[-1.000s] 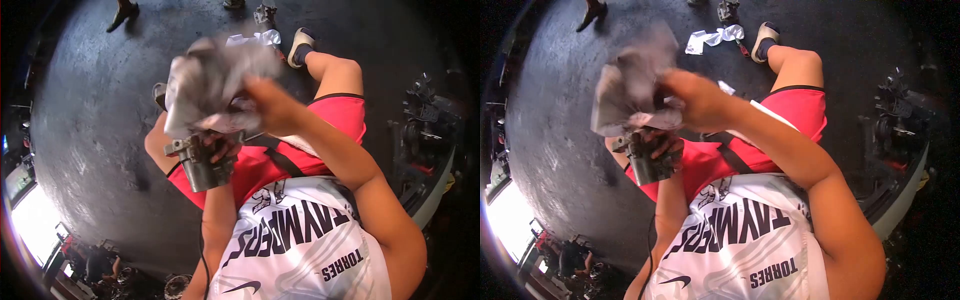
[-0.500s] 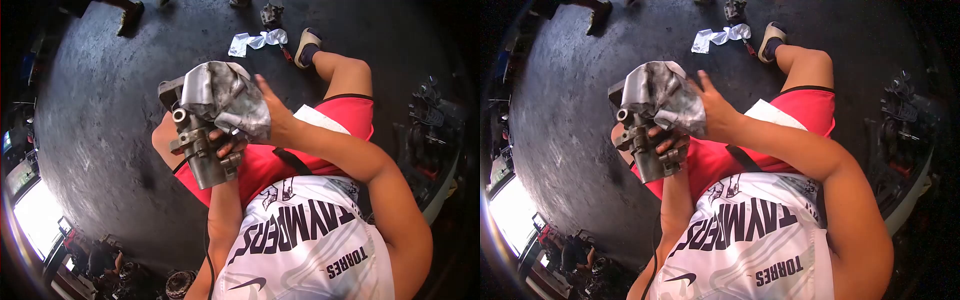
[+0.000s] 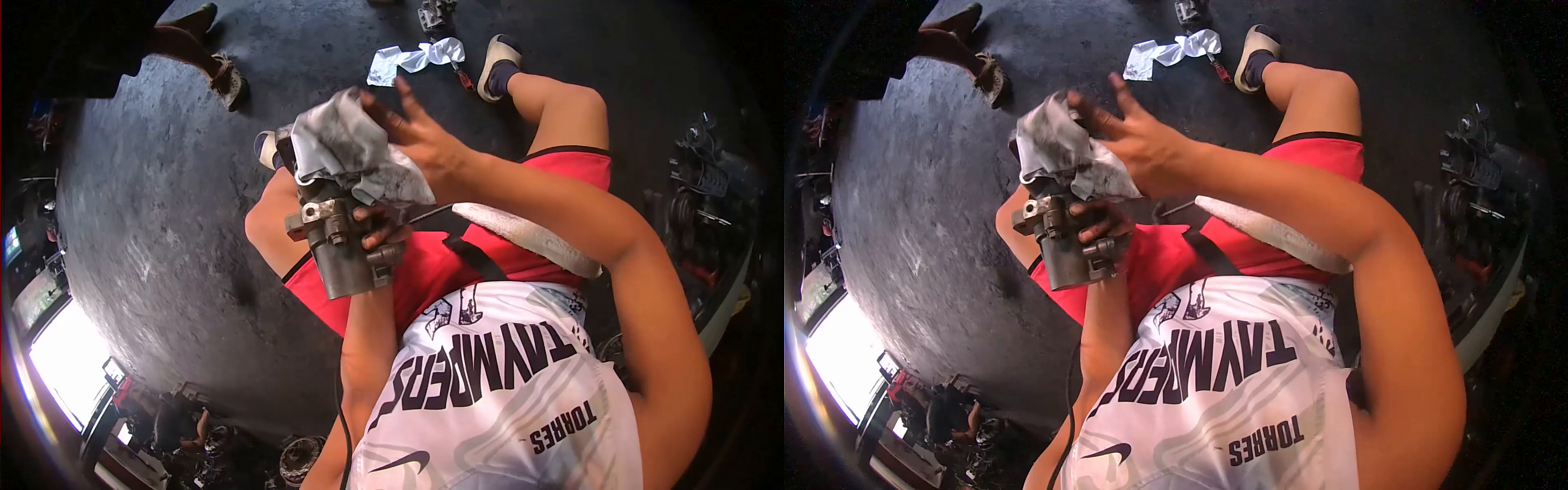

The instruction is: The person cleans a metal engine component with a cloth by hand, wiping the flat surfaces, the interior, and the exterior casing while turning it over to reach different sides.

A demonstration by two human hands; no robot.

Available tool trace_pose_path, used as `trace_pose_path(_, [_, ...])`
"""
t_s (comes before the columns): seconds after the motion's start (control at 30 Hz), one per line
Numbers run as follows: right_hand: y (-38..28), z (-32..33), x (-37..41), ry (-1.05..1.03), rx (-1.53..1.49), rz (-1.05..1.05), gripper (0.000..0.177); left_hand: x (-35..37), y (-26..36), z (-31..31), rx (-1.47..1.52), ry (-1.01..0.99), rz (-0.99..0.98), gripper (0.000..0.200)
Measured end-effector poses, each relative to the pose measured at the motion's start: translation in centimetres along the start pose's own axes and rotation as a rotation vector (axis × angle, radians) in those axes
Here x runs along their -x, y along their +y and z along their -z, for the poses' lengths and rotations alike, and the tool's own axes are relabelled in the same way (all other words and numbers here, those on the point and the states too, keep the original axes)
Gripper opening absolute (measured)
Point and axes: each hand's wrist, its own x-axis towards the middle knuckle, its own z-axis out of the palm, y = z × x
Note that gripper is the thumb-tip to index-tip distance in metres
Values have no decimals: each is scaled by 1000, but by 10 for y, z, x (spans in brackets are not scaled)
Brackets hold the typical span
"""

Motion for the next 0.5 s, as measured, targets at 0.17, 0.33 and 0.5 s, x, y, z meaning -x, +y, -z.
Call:
trace_pose_path(0.17, [2,13,-2,-250,-415,-233,36,-4,0,5,18,-1,7,23])
trace_pose_path(0.33, [-8,1,13,-130,-585,-371,28,-7,1,8,53,10,24,20])
trace_pose_path(0.5, [26,-6,-1,349,-507,-431,23,-8,-10,-8,24,123,2,12])
